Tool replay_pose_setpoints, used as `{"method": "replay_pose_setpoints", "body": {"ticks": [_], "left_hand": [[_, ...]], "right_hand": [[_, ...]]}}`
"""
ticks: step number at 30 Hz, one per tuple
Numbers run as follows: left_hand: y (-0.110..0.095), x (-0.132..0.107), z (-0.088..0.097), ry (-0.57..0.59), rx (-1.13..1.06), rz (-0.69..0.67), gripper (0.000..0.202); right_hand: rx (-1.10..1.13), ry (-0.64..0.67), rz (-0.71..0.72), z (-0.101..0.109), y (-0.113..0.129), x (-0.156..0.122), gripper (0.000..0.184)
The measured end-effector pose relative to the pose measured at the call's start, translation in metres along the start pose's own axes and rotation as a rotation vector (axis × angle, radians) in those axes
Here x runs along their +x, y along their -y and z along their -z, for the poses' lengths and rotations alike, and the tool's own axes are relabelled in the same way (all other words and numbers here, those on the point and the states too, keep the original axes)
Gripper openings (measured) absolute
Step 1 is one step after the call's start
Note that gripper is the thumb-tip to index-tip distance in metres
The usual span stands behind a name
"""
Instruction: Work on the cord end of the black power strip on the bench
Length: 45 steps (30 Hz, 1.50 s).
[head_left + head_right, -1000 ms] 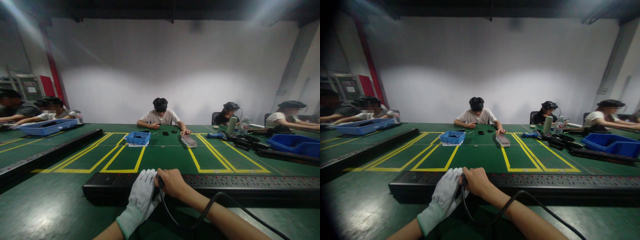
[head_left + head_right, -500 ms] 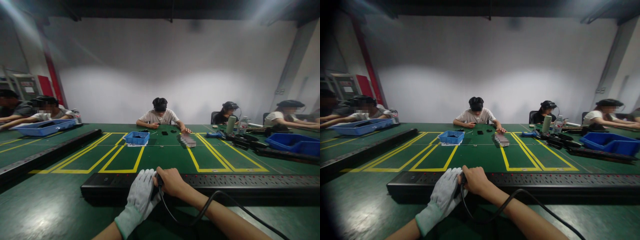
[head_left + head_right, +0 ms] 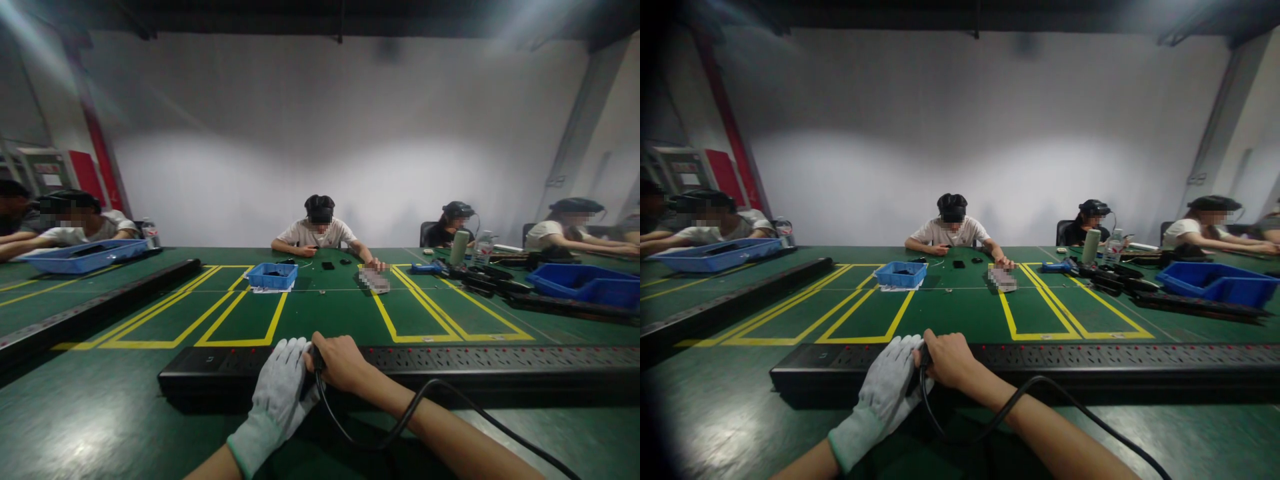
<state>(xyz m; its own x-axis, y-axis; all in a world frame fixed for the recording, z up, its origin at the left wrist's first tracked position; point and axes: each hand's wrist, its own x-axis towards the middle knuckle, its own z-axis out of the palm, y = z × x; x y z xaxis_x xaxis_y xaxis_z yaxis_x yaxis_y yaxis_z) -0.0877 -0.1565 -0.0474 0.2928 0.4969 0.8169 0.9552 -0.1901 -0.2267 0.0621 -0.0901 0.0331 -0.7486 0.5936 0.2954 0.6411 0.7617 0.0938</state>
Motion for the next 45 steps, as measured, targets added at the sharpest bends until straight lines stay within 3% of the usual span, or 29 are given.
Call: {"method": "replay_pose_setpoints", "body": {"ticks": [11,27,39,45], "left_hand": [[0.0,0.0,-0.001,-0.022,-0.006,0.013,0.063],[0.003,-0.004,-0.007,0.043,-0.007,0.014,0.062],[0.001,-0.002,-0.004,-0.025,-0.009,0.021,0.063],[0.002,-0.004,-0.008,0.004,0.019,0.005,0.061]], "right_hand": [[-0.002,-0.01,-0.003,0.0,0.0,0.0,0.023],[0.012,0.015,-0.02,0.005,0.002,-0.001,0.023],[-0.009,-0.03,0.007,-0.005,-0.002,0.0,0.023],[-0.019,-0.022,-0.021,-0.007,-0.001,0.001,0.026]]}}
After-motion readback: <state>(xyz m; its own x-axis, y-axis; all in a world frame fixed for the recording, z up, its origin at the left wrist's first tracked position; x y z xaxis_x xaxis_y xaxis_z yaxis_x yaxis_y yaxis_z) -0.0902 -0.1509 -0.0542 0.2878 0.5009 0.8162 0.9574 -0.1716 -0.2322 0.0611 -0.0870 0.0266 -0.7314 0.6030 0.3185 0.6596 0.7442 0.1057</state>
